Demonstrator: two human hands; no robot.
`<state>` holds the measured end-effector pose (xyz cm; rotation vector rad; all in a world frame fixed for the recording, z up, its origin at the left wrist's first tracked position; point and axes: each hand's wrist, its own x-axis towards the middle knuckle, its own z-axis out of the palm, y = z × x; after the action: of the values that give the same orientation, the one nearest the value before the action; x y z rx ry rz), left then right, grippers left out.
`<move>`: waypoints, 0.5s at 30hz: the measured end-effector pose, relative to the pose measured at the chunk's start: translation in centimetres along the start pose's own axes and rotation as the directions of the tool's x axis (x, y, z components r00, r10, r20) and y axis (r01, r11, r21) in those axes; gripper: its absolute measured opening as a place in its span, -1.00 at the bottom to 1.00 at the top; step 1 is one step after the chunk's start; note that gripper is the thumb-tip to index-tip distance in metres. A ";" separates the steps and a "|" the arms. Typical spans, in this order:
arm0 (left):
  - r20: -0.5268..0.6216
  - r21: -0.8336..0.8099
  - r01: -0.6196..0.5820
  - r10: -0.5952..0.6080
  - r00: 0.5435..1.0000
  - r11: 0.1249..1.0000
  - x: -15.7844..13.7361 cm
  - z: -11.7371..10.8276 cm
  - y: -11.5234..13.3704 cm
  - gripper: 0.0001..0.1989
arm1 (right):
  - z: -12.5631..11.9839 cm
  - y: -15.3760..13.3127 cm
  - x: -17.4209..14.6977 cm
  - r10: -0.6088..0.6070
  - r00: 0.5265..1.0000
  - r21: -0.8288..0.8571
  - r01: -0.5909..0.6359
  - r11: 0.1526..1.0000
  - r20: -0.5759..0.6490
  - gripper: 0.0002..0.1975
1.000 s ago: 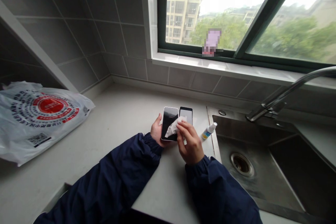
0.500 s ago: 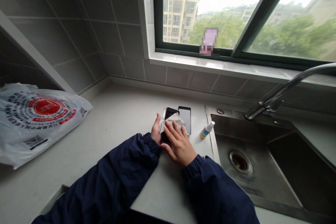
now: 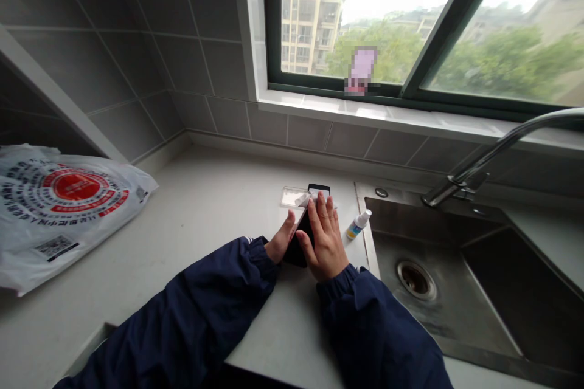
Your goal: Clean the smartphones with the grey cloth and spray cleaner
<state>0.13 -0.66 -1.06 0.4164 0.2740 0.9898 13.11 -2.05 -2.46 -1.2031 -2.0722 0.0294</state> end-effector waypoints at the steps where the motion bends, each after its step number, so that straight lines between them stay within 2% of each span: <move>1: -0.003 0.001 0.000 0.000 1.000 1.000 0.0 0.0 -0.1 -0.41 | 0.0 0.0 0.0 0.002 1.000 0.004 -0.002 1.000 0.001 -0.27; 7: -0.017 0.021 -0.018 0.018 1.000 1.000 0.3 -0.7 0.2 -0.35 | 0.3 -0.5 -0.1 -0.039 0.996 0.023 0.037 0.999 0.077 -0.29; 12: -0.015 -0.041 0.023 -0.024 1.000 0.999 0.3 -0.9 0.7 -0.16 | 0.7 -1.1 -0.4 -0.111 0.984 0.031 0.108 0.994 0.137 -0.31; 15: -0.072 -0.074 0.024 -0.030 0.997 0.997 0.2 -0.9 1.2 -0.07 | 0.7 -1.6 -0.5 -0.152 0.971 0.030 0.149 0.988 0.186 -0.34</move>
<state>-1.03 0.24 -1.31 0.3095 0.3082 0.9867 11.68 -3.10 -2.67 -1.0643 -2.3190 0.0916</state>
